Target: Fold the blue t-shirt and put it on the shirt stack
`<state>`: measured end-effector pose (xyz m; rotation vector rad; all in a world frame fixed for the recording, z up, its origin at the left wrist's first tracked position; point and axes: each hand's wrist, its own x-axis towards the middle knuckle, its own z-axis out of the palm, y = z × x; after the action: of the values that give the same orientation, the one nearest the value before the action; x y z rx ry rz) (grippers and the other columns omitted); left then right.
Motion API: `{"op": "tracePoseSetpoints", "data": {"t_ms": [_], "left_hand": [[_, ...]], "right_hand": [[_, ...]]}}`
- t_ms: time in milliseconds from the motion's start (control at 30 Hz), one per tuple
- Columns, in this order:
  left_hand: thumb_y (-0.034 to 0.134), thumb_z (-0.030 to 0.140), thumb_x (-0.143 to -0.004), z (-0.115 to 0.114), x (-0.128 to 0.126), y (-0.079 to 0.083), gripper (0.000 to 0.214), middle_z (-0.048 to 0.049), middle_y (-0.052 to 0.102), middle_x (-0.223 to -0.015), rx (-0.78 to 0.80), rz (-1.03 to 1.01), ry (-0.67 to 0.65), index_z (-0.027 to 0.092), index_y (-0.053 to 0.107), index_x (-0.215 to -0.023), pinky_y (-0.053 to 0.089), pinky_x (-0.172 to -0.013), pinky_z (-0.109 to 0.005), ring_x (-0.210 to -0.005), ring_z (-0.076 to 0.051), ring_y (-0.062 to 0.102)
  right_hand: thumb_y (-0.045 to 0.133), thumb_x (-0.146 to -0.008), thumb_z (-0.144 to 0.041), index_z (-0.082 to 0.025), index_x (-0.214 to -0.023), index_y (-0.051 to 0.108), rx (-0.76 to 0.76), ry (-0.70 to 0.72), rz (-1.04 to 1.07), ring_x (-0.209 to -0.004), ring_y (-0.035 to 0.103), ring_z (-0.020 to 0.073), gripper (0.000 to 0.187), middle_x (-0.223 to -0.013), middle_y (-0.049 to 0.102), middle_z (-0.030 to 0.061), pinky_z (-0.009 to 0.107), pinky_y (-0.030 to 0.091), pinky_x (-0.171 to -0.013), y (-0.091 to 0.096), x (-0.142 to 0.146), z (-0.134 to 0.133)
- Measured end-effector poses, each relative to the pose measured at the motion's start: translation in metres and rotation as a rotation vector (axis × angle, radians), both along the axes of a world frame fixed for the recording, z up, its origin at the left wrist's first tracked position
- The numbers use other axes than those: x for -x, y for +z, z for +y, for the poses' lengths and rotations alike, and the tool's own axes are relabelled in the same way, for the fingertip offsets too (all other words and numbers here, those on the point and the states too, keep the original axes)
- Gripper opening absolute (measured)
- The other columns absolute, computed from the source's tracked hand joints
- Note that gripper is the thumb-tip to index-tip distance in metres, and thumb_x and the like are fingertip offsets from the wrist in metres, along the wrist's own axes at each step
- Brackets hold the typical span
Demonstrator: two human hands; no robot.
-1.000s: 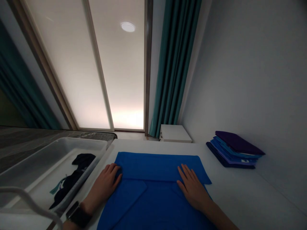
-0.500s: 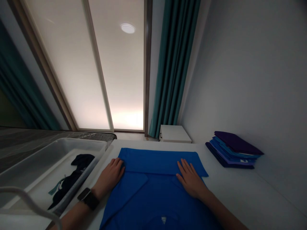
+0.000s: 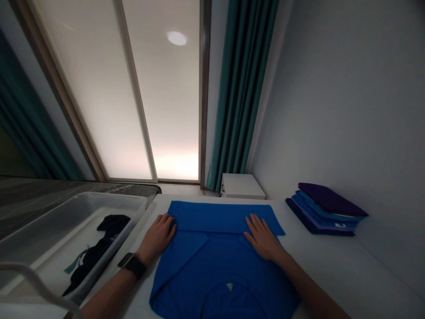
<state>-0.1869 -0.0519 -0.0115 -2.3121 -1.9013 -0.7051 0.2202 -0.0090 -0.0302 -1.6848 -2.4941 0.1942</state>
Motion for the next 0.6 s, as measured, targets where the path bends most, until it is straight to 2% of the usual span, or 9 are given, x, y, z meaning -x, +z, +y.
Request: {"op": "tracePoseSetpoints", "data": {"t_ms": [200, 267, 333, 467, 533, 600], "left_hand": [[0.042, 0.037, -0.092, -0.005, 0.003, 0.004, 0.035, -0.0106, 0.062, -0.111, 0.005, -0.097, -0.012, 0.019, 0.062, -0.113, 0.044, -0.095, -0.044, -0.103, -0.027, 0.055], [0.042, 0.038, -0.092, -0.005, 0.005, 0.007, 0.036, -0.0105, 0.063, -0.109, -0.004, -0.175, -0.003, 0.018, 0.063, -0.112, 0.045, -0.095, -0.044, -0.103, -0.027, 0.056], [0.041, 0.039, -0.091, -0.003, 0.007, 0.009, 0.037, -0.0106, 0.064, -0.106, -0.019, -0.279, 0.012, 0.017, 0.064, -0.109, 0.046, -0.094, -0.043, -0.102, -0.026, 0.058], [0.039, 0.042, -0.091, 0.0, 0.011, 0.013, 0.039, -0.0106, 0.066, -0.105, -0.038, -0.492, 0.02, 0.016, 0.066, -0.105, 0.047, -0.094, -0.041, -0.101, -0.025, 0.06], [0.039, 0.043, -0.092, 0.0, 0.011, 0.014, 0.04, -0.01, 0.067, -0.107, -0.031, -0.603, 0.018, 0.017, 0.066, -0.104, 0.046, -0.095, -0.039, -0.104, -0.024, 0.061], [0.039, 0.043, -0.092, 0.001, 0.012, 0.013, 0.041, -0.0095, 0.068, -0.108, -0.01, -0.715, 0.019, 0.017, 0.066, -0.105, 0.046, -0.096, -0.039, -0.105, -0.024, 0.061]], "right_hand": [[0.013, -0.095, -0.062, -0.015, -0.151, 0.019, 0.005, -0.029, 0.103, -0.145, 0.01, 0.023, 0.074, -0.157, 0.017, 0.0104, 0.048, 0.009, -0.118, 0.001, -0.001, 0.0], [0.012, -0.096, -0.059, -0.014, -0.152, 0.017, 0.014, -0.037, 0.168, -0.145, 0.011, 0.0226, 0.072, -0.157, 0.018, 0.0109, 0.047, 0.011, -0.118, 0.005, 0.005, -0.001], [0.017, -0.097, -0.056, -0.016, -0.151, 0.022, 0.004, 0.0, 0.199, -0.145, 0.015, 0.0231, 0.068, -0.156, 0.022, 0.01, 0.048, 0.012, -0.118, 0.011, 0.019, -0.004], [0.032, -0.097, -0.043, -0.022, -0.141, 0.044, -0.059, 0.219, 0.205, -0.139, 0.032, 0.0244, 0.05, -0.148, 0.041, 0.0082, 0.05, 0.016, -0.117, 0.033, 0.08, -0.014], [0.039, -0.096, -0.034, -0.021, -0.133, 0.052, -0.098, 0.332, 0.242, -0.13, 0.043, 0.0239, 0.042, -0.136, 0.053, 0.0096, 0.048, 0.022, -0.114, 0.044, 0.122, -0.018], [0.044, -0.093, -0.028, -0.021, -0.124, 0.057, -0.133, 0.386, 0.267, -0.117, 0.052, 0.0229, 0.034, -0.121, 0.061, 0.0089, 0.045, 0.032, -0.107, 0.051, 0.165, -0.019]]}}
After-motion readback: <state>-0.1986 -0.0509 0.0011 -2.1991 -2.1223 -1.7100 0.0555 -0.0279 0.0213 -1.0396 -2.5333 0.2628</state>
